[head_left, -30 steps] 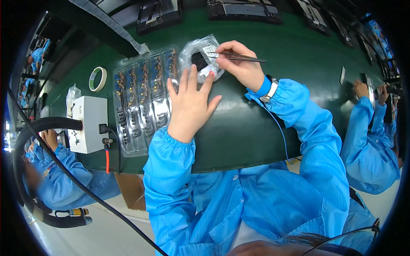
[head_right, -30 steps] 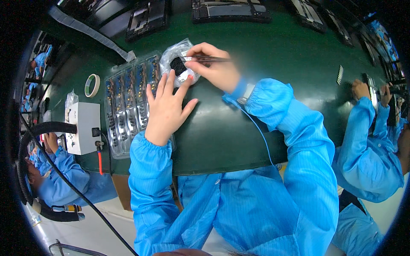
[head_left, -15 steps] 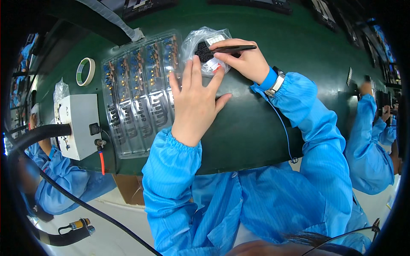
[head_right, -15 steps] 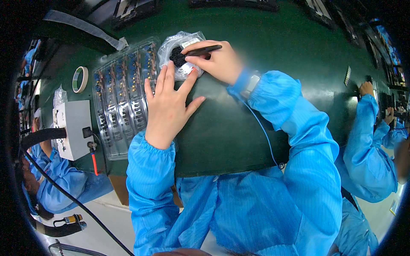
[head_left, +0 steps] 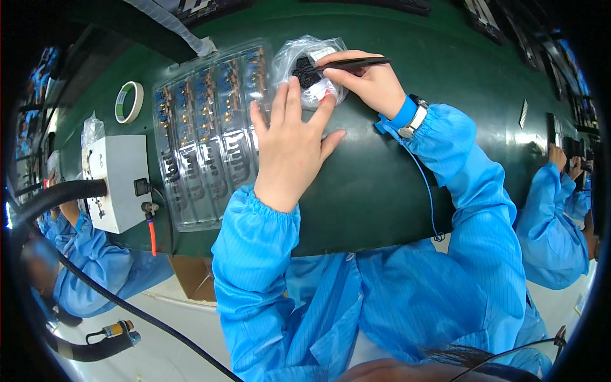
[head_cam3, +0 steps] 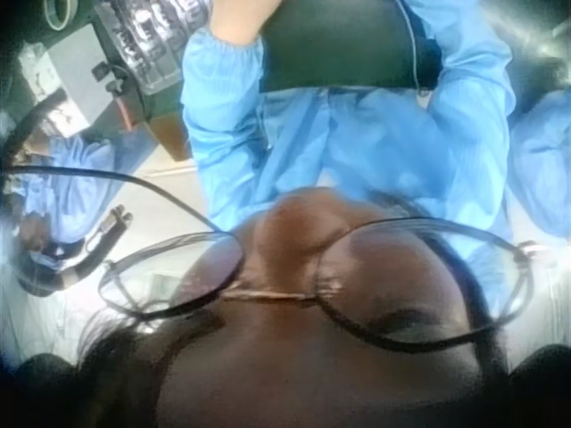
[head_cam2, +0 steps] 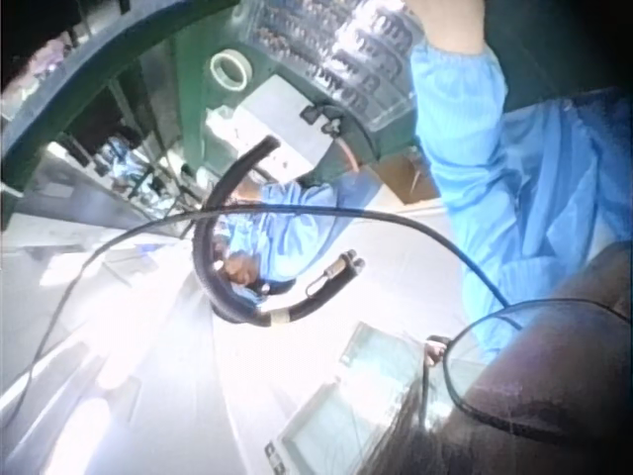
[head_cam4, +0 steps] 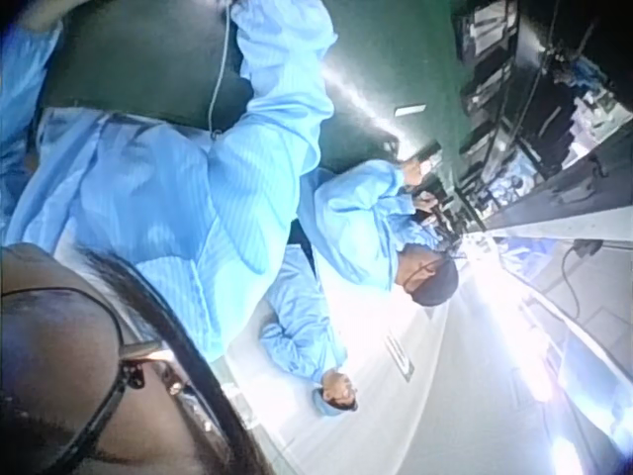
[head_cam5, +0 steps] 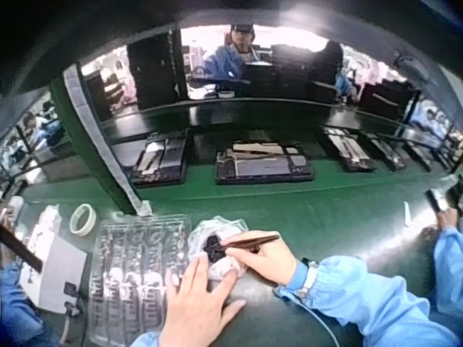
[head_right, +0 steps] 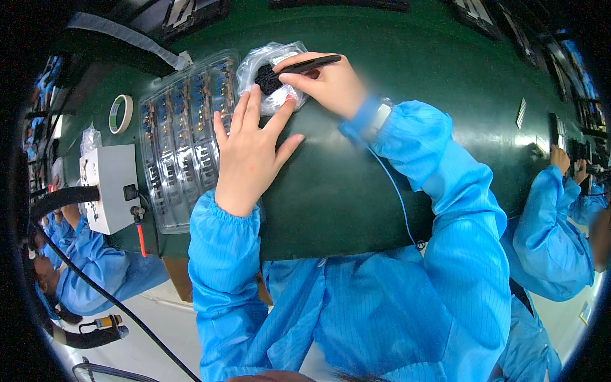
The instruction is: Assembling internal components and applying adhesive strips to a tablet device frame on an electronics production line.
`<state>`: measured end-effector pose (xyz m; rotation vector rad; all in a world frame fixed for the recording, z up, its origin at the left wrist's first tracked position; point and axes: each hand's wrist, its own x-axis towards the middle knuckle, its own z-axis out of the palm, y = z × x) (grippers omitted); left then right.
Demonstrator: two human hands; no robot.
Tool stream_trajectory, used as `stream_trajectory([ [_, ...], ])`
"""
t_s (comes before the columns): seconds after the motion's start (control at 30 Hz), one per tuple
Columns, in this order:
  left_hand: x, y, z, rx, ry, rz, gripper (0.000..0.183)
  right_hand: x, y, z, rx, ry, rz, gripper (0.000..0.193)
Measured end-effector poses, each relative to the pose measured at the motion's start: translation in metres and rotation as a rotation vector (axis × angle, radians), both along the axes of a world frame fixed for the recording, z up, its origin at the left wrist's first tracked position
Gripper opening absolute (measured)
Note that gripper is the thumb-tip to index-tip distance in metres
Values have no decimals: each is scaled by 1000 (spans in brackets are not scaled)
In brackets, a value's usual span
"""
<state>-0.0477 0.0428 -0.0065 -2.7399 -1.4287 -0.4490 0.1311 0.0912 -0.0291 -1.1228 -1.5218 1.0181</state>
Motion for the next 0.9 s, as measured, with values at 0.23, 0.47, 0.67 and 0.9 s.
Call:
stream_trajectory([
  [0.23,-1,9,11,46,-629,-26,32,2,-26,28,37,254,-33,19],
  [0.47,-7,6,15,51,-916,-93,23,-6,-62,58,-106,380,72,22],
  [0.67,-7,6,18,108,-886,-111,15,-7,-63,59,-158,395,108,22],
  [0.9,-12,5,18,29,-1096,-169,11,-6,-61,52,108,360,206,27],
])
